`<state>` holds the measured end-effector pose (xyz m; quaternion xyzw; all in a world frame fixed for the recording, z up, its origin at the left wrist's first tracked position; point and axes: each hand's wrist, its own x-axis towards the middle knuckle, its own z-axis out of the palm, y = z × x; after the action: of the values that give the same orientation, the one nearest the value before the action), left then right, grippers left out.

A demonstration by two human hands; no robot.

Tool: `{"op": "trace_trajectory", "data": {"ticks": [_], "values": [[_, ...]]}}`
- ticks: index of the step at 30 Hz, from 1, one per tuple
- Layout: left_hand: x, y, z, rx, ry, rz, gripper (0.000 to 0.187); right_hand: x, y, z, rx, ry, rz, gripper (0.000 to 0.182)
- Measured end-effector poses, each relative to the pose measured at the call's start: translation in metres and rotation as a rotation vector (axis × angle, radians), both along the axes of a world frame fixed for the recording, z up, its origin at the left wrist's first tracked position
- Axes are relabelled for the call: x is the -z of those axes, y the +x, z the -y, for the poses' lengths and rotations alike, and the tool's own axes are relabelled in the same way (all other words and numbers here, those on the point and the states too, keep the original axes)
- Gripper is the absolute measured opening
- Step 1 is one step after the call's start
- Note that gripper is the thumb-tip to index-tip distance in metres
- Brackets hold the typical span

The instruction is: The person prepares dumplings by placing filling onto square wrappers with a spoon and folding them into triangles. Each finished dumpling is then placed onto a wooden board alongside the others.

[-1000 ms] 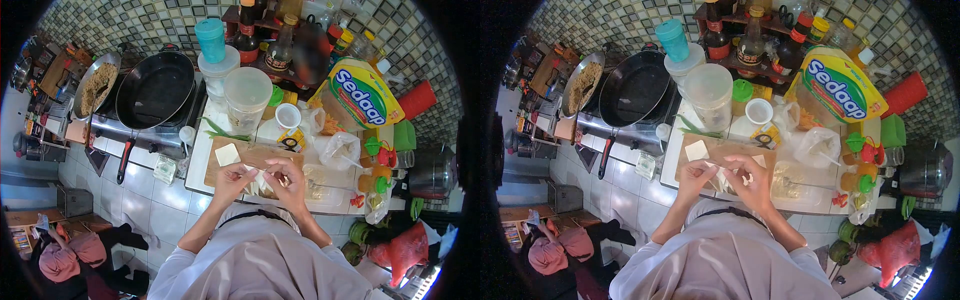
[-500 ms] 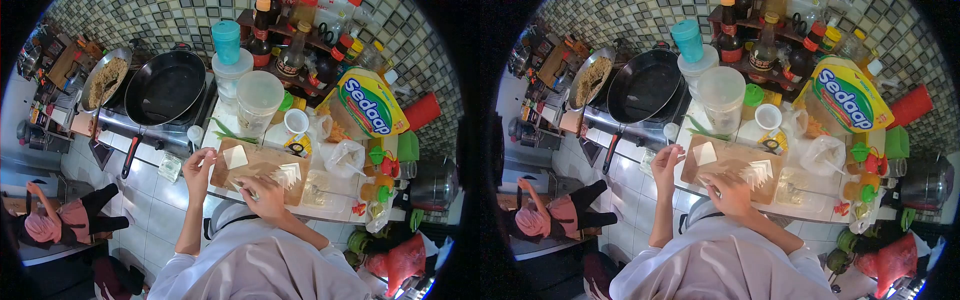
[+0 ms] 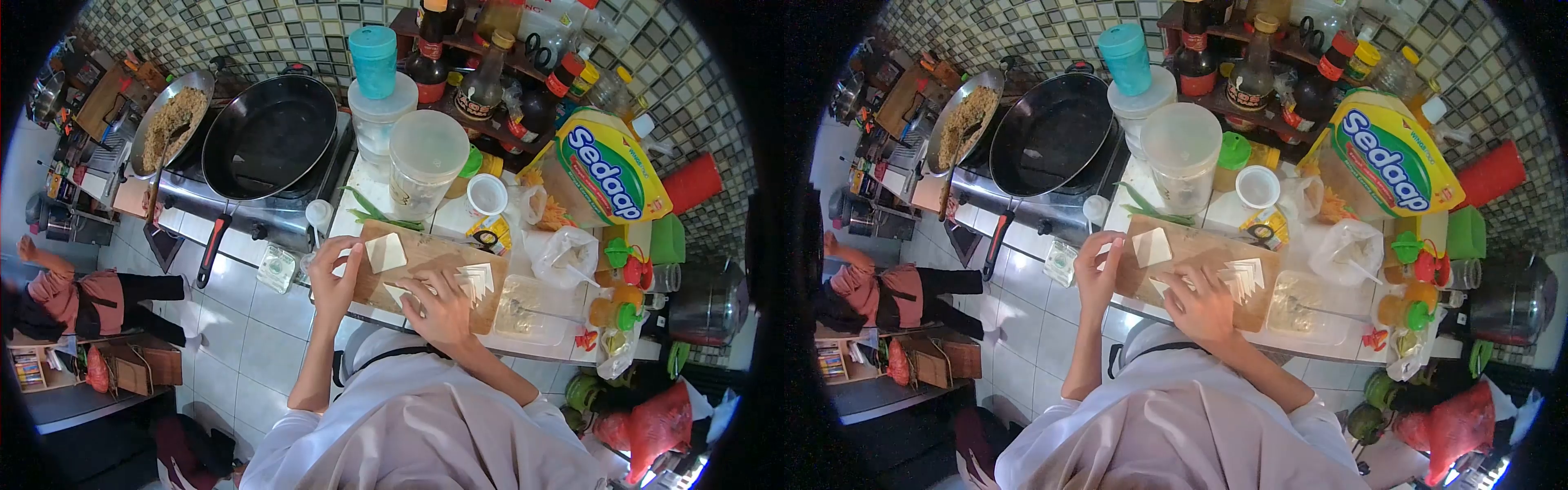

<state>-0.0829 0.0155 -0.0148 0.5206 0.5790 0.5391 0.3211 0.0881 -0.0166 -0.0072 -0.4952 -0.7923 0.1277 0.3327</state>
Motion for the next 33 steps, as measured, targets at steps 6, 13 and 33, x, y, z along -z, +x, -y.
{"op": "trace_trajectory", "data": {"ticks": [6, 13, 33], "values": [[-0.004, 0.003, -0.002, 0.029, 0.014, -0.055, 0.011, 0.002, 0.004, -0.002, 0.034, 0.025, 0.034, 0.025], [0.007, -0.001, -0.003, 0.094, 0.052, -0.295, 0.016, -0.008, 0.008, 0.005, 0.026, 0.006, -0.013, 0.029], [0.007, 0.000, -0.006, 0.191, 0.022, -0.605, 0.037, -0.063, 0.174, 0.057, 0.890, -0.429, 0.140, 0.023]]}}
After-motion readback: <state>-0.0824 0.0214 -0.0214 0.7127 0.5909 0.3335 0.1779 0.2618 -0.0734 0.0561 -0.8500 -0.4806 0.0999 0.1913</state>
